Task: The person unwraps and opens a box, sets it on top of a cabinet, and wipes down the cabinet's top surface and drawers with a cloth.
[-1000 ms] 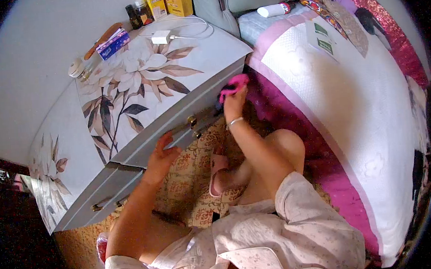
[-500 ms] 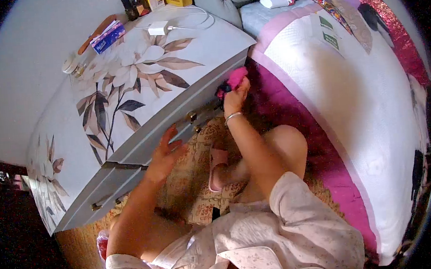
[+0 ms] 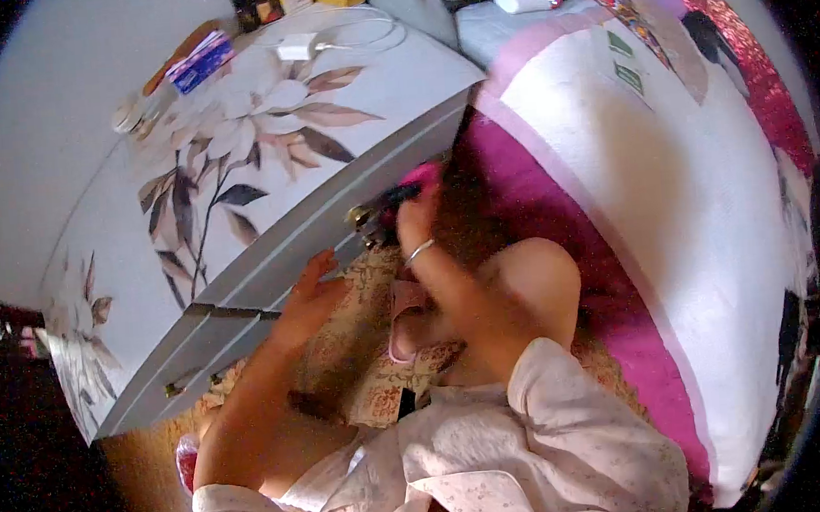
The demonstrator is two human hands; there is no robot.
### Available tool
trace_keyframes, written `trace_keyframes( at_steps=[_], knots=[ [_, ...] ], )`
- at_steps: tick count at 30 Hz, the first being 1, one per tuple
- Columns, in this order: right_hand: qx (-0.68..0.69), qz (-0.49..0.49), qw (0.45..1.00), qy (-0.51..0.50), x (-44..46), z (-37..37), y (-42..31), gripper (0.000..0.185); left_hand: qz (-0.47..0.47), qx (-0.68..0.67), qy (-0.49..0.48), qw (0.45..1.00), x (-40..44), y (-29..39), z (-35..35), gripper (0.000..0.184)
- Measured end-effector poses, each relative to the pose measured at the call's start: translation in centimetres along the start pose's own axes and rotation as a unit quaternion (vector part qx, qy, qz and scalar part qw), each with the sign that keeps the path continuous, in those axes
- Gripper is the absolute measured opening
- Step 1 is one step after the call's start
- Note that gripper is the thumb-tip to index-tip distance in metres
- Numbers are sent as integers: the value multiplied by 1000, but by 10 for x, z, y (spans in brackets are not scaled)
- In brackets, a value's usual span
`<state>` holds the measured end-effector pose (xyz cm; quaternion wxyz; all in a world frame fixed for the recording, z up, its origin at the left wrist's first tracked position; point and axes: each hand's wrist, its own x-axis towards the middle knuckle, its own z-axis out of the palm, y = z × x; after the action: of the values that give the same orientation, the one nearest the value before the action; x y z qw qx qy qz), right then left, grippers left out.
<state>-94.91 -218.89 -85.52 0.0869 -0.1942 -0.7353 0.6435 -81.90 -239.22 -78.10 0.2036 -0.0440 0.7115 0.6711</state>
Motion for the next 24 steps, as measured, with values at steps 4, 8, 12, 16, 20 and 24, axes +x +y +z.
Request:
trace_keyframes(
  at_steps=[4,8,12,16,20,24],
  knots=[
    [135,23,983,118,45,4,0,56,-17,30,18,999,-22,14,-1,63],
    [133,243,960,41,-1,1,-21,38,-18,20,48,998,-36,-5,-12,59],
    [246,292,916,-123,-21,44,96,25,-50,54,44,996,-51,1,-16,57],
    [271,113,939,-177,-112,59,33,16,-45,73,20,996,-61,-5,-19,57],
    [198,66,963,-171,-157,57,-1,39,-65,61,-15,996,-71,9,-21,56],
    [169,39,973,-153,-122,70,24,53,-27,57,11,998,-70,-6,-23,54]
  ],
)
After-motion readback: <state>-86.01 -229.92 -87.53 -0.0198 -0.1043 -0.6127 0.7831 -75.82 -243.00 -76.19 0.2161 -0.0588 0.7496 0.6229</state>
